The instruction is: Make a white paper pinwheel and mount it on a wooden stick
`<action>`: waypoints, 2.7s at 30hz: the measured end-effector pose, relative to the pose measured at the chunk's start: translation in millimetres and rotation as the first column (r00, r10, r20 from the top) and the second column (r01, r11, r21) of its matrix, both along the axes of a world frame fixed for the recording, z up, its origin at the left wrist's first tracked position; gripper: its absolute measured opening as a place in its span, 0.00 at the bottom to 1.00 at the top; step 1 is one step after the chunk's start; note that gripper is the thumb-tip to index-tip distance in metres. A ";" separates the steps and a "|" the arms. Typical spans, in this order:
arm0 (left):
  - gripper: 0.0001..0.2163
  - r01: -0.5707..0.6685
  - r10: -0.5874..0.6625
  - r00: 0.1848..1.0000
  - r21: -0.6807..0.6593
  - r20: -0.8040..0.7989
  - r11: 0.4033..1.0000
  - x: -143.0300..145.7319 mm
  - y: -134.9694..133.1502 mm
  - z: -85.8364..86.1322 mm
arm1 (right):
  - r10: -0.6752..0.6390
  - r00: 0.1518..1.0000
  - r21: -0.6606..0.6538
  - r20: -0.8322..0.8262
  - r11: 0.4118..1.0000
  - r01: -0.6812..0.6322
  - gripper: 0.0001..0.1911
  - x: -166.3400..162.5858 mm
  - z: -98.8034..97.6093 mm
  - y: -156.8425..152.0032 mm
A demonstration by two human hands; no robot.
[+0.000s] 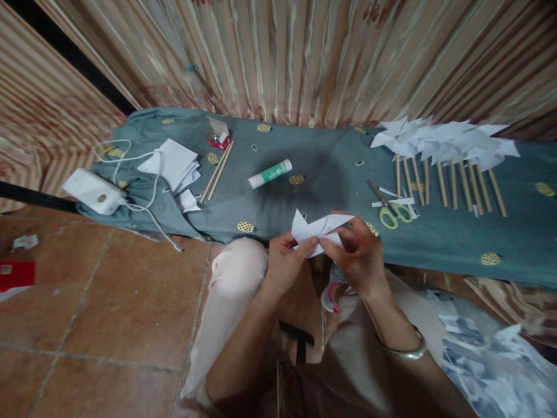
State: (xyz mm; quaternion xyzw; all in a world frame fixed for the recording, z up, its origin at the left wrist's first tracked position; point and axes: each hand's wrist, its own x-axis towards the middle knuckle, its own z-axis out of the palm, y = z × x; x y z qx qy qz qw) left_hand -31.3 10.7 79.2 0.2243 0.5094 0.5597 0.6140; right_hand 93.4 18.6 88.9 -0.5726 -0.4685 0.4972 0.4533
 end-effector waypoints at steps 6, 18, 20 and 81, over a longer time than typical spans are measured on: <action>0.12 0.013 -0.013 1.000 0.024 0.013 1.000 -4.9 1.9 2.8 | 0.026 0.997 0.008 -0.071 1.000 -0.025 0.26 -0.6 6.5 2.3; 0.14 -0.038 0.026 0.994 0.124 0.103 0.992 -11.9 43.2 41.2 | -0.157 0.939 0.013 -0.306 0.986 0.169 0.16 2.3 0.1 24.5; 0.13 -0.021 -0.003 0.991 0.176 0.136 0.984 -8.5 63.8 50.2 | -0.178 0.928 0.000 -0.326 0.982 0.188 0.15 -2.1 -1.3 28.7; 0.05 0.017 0.001 0.997 0.218 -0.083 0.976 -22.4 134.9 -12.1 | -0.048 0.949 0.044 -0.311 0.997 0.065 0.08 -32.7 -7.2 126.9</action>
